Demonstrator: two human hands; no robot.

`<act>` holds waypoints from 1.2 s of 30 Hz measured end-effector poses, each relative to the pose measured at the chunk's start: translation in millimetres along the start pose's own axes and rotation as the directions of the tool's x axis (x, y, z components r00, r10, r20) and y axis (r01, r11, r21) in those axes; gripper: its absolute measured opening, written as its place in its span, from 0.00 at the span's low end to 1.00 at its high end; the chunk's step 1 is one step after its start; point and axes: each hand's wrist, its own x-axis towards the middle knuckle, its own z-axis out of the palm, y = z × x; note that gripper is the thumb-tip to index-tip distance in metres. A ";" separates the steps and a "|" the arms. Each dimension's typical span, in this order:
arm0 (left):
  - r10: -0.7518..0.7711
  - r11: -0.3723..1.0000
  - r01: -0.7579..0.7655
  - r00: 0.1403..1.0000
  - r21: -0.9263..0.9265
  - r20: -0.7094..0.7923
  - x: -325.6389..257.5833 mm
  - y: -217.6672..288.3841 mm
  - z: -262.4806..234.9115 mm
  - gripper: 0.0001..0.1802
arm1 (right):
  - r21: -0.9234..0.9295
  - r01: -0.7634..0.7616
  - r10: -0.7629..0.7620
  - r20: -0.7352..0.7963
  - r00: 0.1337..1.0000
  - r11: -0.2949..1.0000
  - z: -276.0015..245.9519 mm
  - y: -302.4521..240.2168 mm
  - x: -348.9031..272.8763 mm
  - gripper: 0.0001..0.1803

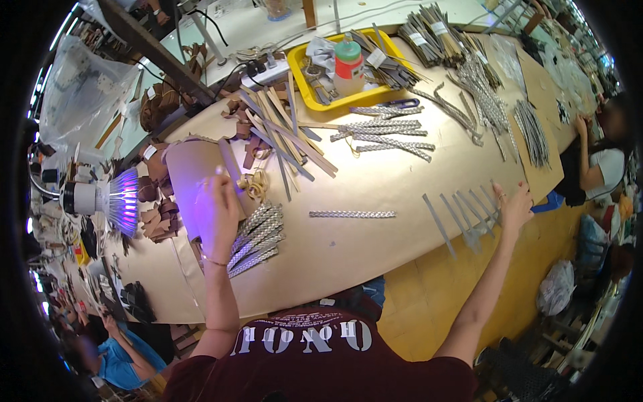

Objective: The person repeatedly picks up braided cords and thin wooden sticks from a workbench, inserts the sticks into the cord ends, and places the assembled units on the table. The process is repeated multiple times with consistent hand motions.

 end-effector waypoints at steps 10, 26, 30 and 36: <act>-0.067 0.987 0.030 0.971 0.160 0.231 8.7 -0.6 0.9 0.12 | 0.891 0.194 -0.616 0.114 0.779 0.410 -94.9 -261.2 -122.6 0.13; 0.237 0.967 -0.240 0.971 -0.083 -0.043 16.6 22.9 16.2 0.18 | 0.828 0.432 -0.692 -0.076 0.718 0.357 -89.4 -360.3 -159.8 0.13; 0.356 0.933 -0.355 0.897 -0.053 0.262 22.0 36.1 48.5 0.30 | 0.900 0.283 -0.661 0.007 0.751 0.331 -85.7 -359.3 -153.4 0.08; 0.248 0.969 -0.222 0.884 -0.111 0.396 25.3 27.7 74.0 0.37 | 0.818 0.434 -0.588 -0.149 0.795 0.379 -88.5 -363.1 -151.4 0.09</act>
